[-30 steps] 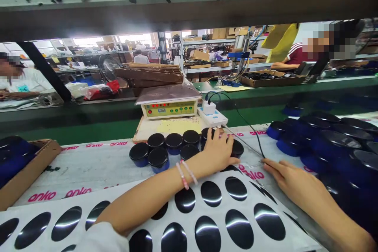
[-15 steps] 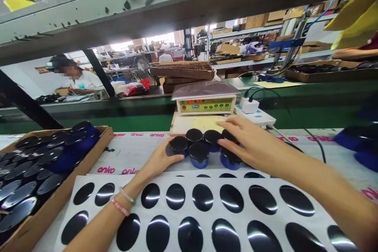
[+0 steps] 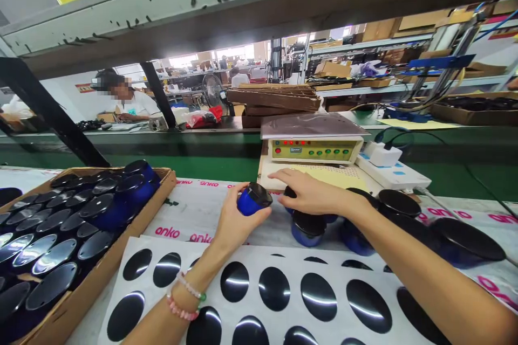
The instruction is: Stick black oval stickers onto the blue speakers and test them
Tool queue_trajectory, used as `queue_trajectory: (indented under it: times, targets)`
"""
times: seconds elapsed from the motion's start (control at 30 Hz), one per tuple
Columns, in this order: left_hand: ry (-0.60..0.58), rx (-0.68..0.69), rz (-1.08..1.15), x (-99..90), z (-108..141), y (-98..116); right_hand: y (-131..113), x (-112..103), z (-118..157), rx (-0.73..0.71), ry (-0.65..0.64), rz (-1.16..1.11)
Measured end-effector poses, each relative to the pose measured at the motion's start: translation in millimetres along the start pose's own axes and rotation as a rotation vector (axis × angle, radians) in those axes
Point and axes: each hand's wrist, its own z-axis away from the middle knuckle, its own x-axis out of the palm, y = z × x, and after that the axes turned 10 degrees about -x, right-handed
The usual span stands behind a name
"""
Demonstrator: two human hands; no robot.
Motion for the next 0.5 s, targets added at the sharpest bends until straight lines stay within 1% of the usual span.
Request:
queue_trajectory:
  times: [0.1, 0.23, 0.37, 0.5]
  targets:
    - [0.040, 0.099, -0.057, 1.1, 5, 4, -10, -1, 1, -0.117, 0.067, -0.208]
    - [0.065, 0.254, -0.118, 0.4, 8, 4, -24, 14, -7, -0.154, 0.167, -0.402]
    - [0.071, 0.356, -0.189, -3.2, 8, 2, -33, 30, -12, -0.107, 0.296, -0.439]
    - [0.084, 0.408, -0.276, -5.0, 9, 3, -41, 35, -13, -0.036, 0.365, -0.363]
